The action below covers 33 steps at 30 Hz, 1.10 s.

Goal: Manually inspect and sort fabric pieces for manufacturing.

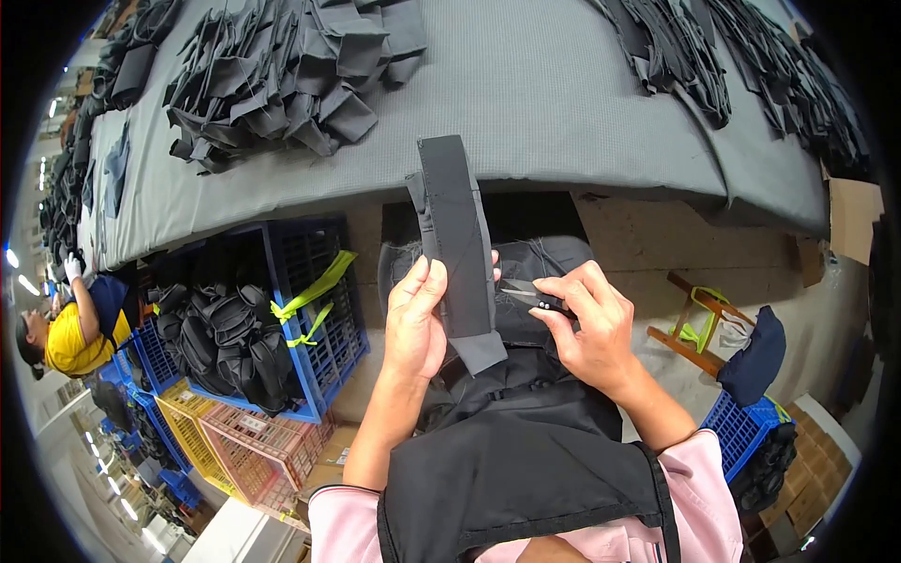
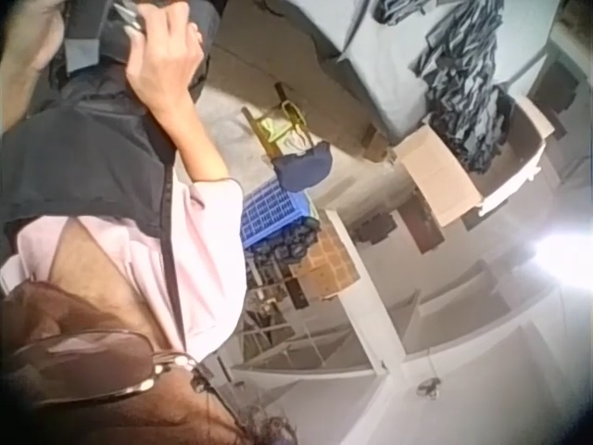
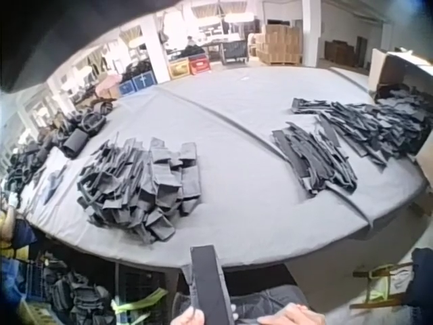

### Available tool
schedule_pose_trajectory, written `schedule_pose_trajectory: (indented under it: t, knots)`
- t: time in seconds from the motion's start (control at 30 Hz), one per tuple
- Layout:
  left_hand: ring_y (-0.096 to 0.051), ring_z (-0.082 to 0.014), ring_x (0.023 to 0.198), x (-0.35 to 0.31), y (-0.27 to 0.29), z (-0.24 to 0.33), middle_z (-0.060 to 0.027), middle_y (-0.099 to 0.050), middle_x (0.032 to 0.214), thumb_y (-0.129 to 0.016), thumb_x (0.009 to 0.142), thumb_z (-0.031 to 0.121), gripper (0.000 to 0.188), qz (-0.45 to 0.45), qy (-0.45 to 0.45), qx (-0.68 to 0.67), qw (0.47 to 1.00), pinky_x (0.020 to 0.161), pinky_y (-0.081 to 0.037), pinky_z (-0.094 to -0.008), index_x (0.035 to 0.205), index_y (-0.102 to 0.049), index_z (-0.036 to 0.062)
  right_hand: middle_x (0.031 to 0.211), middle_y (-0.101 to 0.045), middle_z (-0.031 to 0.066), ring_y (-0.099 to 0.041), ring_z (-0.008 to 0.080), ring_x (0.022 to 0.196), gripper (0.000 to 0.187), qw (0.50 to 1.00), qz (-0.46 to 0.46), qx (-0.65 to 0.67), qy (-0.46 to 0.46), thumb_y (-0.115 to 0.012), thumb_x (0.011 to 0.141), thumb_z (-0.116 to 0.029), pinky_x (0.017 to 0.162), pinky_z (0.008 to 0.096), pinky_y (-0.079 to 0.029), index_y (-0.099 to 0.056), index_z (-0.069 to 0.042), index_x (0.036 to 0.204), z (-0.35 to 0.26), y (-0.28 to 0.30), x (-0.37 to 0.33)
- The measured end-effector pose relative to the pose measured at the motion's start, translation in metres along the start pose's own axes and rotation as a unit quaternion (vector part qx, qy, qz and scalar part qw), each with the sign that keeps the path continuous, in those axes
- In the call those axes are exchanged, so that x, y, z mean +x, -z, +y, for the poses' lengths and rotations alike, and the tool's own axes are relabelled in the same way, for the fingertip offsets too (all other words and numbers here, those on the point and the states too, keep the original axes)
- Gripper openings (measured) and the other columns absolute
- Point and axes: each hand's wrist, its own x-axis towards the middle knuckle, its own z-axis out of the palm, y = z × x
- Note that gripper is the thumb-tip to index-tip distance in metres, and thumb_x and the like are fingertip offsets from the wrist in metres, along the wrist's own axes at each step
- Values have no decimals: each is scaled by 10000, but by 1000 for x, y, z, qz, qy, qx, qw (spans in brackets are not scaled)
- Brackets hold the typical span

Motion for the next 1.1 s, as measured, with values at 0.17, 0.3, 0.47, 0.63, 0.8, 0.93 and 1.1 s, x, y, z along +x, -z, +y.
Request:
schedule_pose_trajectory:
  t: [0.17,0.3,0.47,0.63,0.8,0.93,1.1]
  knots:
    - [-615,-252,999,-3,-2,-1,-211,-607,1127,-427,979,202,360,-10,3,11,1000,907,-474,-349,1197,-518,-69,741,-512,46,-503,212,571,256,1000,-24,-7,7,-738,654,-69,531,312,-384,-631,-66,886,-3,2,3]
    - [-615,-281,1002,-3,0,-4,-240,-580,1151,-443,970,240,411,-10,-7,51,999,881,-502,-371,1231,-455,-77,739,-512,49,-515,216,578,254,999,-38,-21,-5,-736,655,-67,533,311,-386,-629,-64,885,-5,4,3]
    - [-615,-263,1006,-5,2,-5,-234,-581,1156,-430,975,237,400,3,-9,77,997,883,-500,-362,1233,-458,-67,747,-526,43,-506,221,582,251,1000,-20,4,10,-735,653,-64,536,314,-390,-630,-65,881,-2,-1,2]
    - [-607,-242,1023,-6,7,-4,-219,-591,1147,-421,978,231,387,-17,47,-16,999,902,-482,-337,1224,-475,-63,756,-548,34,-515,213,602,272,999,-7,24,44,-744,635,-62,539,316,-389,-639,-80,886,7,-5,1]
    - [-617,-259,1014,-5,5,-3,-243,-569,1174,-424,973,227,398,-15,61,-22,998,875,-508,-340,1242,-448,-65,745,-569,70,-559,228,639,323,995,-17,24,100,-761,585,-19,592,323,-464,-655,-66,887,12,-4,4]
    - [-620,-261,1008,-6,5,-4,-246,-568,1175,-431,968,226,390,-7,73,2,997,876,-509,-340,1211,-478,-75,725,-551,26,-535,188,601,280,991,-8,1,135,-749,624,-59,539,307,-388,-656,-84,887,13,-1,4]
    - [-612,-281,1020,-6,10,-8,-244,-562,1184,-440,964,223,393,-31,69,-15,997,891,-501,-370,1200,-487,-87,720,-527,48,-551,179,634,263,971,-120,205,37,-755,652,-65,568,303,-437,-669,-59,901,10,18,-4]
